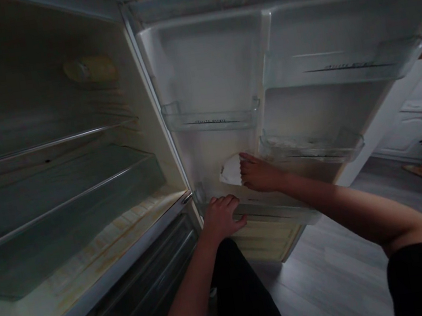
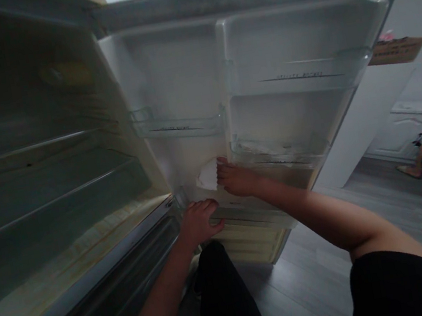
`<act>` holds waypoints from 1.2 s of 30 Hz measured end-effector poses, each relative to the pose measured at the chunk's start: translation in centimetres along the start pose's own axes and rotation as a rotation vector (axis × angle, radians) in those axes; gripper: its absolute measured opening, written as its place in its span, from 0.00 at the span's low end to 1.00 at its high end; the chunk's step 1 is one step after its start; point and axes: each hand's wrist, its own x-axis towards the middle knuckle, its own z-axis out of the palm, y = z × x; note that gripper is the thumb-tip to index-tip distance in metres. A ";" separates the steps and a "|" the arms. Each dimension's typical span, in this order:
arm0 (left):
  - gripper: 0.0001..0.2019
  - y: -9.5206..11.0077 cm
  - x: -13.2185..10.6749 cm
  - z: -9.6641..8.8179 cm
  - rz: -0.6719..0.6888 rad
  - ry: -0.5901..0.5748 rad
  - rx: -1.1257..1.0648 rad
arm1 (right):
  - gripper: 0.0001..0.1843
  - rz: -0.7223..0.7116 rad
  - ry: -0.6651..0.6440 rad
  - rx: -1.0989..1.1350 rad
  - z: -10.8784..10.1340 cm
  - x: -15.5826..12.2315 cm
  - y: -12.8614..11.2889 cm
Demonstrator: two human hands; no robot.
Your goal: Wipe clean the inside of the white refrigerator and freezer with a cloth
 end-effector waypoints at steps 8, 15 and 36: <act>0.18 -0.4 -0.5 0.5 0.029 0.082 -0.011 | 0.18 0.388 -0.474 -0.586 -8.6 -11.0 -2.8; 0.21 -0.5 -0.4 1.0 0.038 0.123 0.053 | 0.18 0.605 -0.431 -0.656 -8.0 -11.4 -4.0; 0.23 -2.8 -1.6 2.8 -0.140 0.283 0.132 | 0.16 -0.182 -0.443 -0.061 4.2 7.7 -0.8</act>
